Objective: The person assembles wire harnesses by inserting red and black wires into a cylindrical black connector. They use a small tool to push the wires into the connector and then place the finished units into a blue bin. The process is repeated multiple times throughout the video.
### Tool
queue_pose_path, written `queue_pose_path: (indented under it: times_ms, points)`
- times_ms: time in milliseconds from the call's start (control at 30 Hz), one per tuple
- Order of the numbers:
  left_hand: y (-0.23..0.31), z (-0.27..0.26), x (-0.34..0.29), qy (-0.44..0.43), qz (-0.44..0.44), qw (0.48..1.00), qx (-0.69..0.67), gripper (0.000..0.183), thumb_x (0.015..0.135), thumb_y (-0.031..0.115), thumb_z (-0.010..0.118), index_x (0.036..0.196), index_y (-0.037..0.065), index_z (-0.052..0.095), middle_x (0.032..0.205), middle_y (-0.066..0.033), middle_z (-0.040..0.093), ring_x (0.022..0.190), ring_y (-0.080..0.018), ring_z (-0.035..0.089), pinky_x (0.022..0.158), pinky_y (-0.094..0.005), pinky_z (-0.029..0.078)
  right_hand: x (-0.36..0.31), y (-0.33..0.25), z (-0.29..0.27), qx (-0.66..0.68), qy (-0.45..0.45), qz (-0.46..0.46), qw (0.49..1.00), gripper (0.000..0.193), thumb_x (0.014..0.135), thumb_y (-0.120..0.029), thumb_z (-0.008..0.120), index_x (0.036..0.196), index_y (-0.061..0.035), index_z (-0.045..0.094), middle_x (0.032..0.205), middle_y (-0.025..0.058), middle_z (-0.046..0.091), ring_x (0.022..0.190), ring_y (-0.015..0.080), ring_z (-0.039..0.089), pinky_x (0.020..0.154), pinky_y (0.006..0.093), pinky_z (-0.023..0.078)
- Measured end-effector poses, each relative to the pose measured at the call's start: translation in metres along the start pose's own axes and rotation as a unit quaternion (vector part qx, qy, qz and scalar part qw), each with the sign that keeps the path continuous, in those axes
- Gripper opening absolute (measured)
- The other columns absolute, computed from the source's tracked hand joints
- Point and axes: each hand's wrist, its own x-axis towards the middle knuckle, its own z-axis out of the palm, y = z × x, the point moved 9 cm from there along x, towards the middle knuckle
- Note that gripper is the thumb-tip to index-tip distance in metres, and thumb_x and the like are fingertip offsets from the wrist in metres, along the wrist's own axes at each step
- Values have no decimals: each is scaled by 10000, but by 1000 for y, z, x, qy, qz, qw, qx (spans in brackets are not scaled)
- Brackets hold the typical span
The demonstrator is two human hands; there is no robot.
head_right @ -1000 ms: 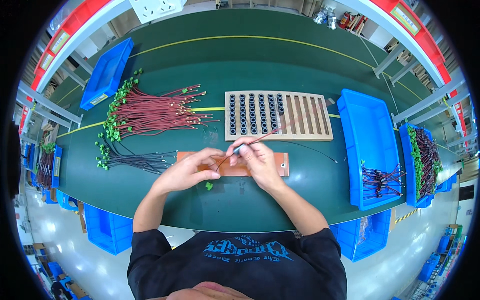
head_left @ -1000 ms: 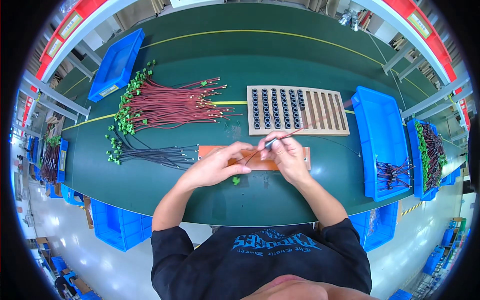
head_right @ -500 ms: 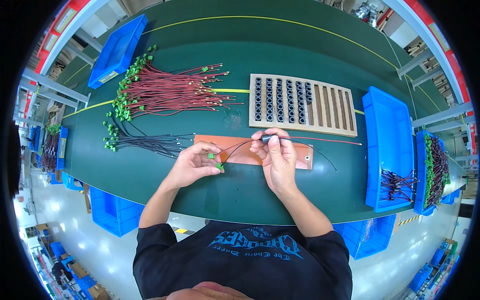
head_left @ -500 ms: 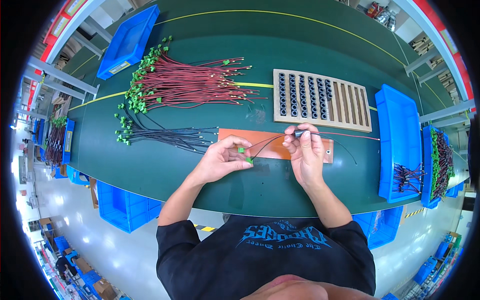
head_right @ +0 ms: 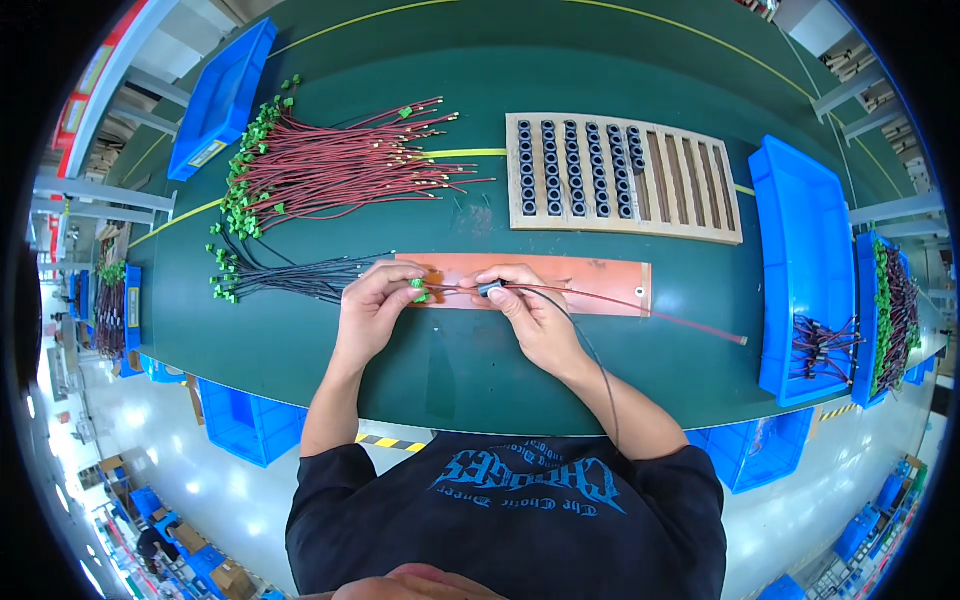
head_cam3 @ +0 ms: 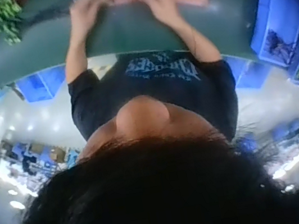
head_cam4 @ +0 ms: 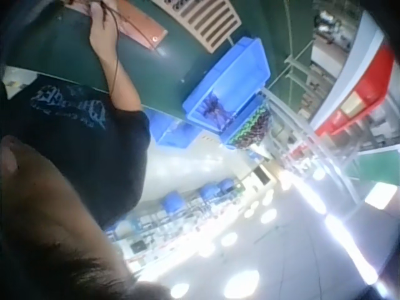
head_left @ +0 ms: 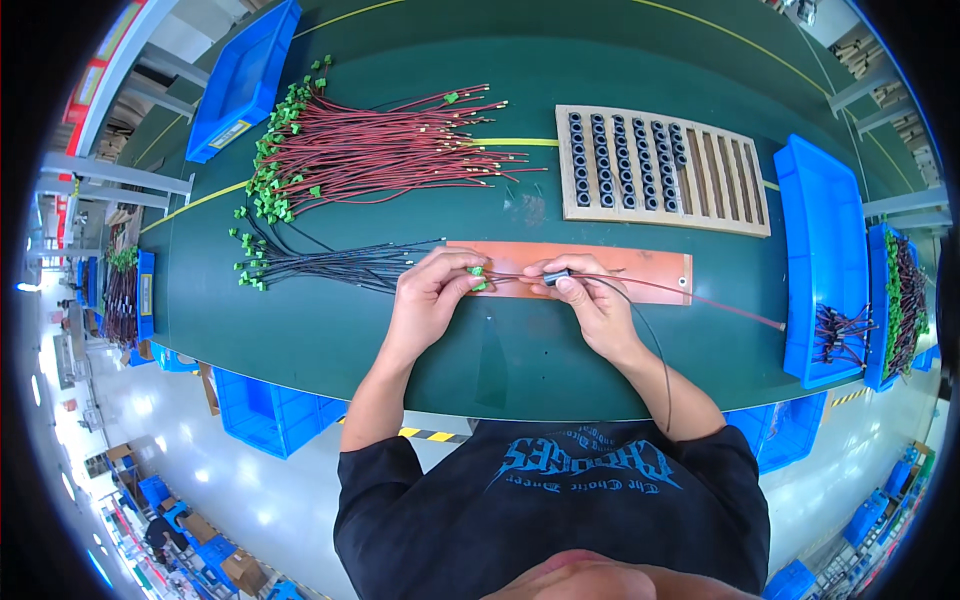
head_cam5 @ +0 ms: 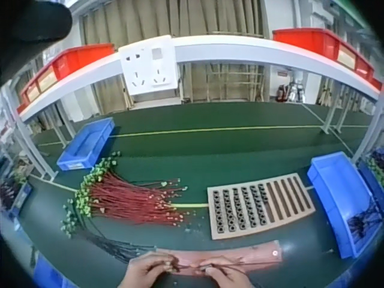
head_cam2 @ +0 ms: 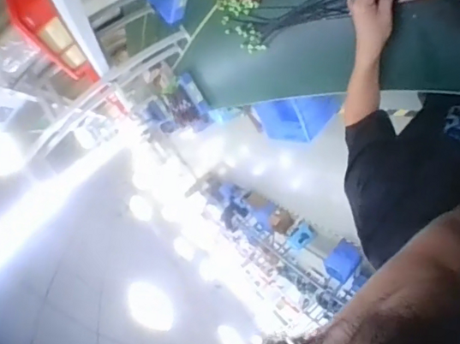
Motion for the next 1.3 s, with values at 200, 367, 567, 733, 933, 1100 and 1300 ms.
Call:
queue_pose_path:
  times_ms: [200, 367, 567, 733, 933, 1100, 1300]
  points:
    - [7, -1, 6, 58, 28, 997, 51, 152, 942, -79, 671, 1081, -60, 729, 1136, -122, 691, 857, -196, 762, 738, -290, 642, 6, -1, -3, 30, 35, 3, 999, 225, 1118, -107, 466, 1293, -8, 568, 1301, 159, 650, 1214, 226, 658, 1045, 364, 555]
    - [-3, 0, 11, 45, -45, 998, 9, 161, 959, -65, 666, 1107, -63, 729, 1134, -114, 684, 849, -192, 764, 692, -276, 644, 7, 4, -4, 43, 31, 10, 999, 242, 1125, -129, 458, 1309, -9, 559, 1309, 159, 643, 1219, 233, 655, 1044, 365, 555]
    - [-17, 1, 15, 12, -127, 990, -62, 177, 965, -85, 652, 1132, -92, 710, 1161, -131, 661, 827, -196, 741, 744, -284, 647, 9, 12, -8, 41, 39, 5, 998, 247, 1125, -139, 466, 1303, 2, 562, 1299, 161, 641, 1216, 237, 653, 1048, 365, 556]
    - [-23, -5, 19, -12, -46, 999, 14, 196, 963, -31, 688, 1150, -55, 740, 1100, -107, 701, 848, -194, 760, 693, -260, 644, 9, 17, -9, 79, 44, 21, 996, 240, 1121, -147, 482, 1290, 0, 570, 1298, 161, 641, 1223, 237, 645, 1057, 371, 561]
    - [-37, 2, 19, -30, -193, 972, -128, 181, 971, 28, 715, 1123, -69, 738, 1053, -122, 744, 787, -183, 755, 678, -254, 646, 12, 20, -16, 116, 57, 15, 992, 242, 1118, -164, 497, 1297, -17, 568, 1314, 158, 639, 1233, 230, 639, 1061, 376, 556]
    - [-49, 1, 14, -35, -269, 936, -224, 147, 966, 32, 728, 1091, -45, 743, 1034, -140, 759, 788, -169, 752, 647, -248, 640, 12, 18, -13, 122, 46, 16, 991, 250, 1121, -180, 496, 1307, -29, 567, 1318, 147, 640, 1221, 219, 642, 1053, 368, 546]
    - [-23, 1, 19, -21, -129, 985, -115, 156, 950, -6, 725, 1093, -66, 740, 1079, -108, 714, 803, -161, 746, 655, -240, 625, 11, 18, -19, 112, 47, 28, 992, 252, 1121, -191, 503, 1309, -38, 571, 1294, 123, 648, 1173, 191, 651, 1003, 340, 549]
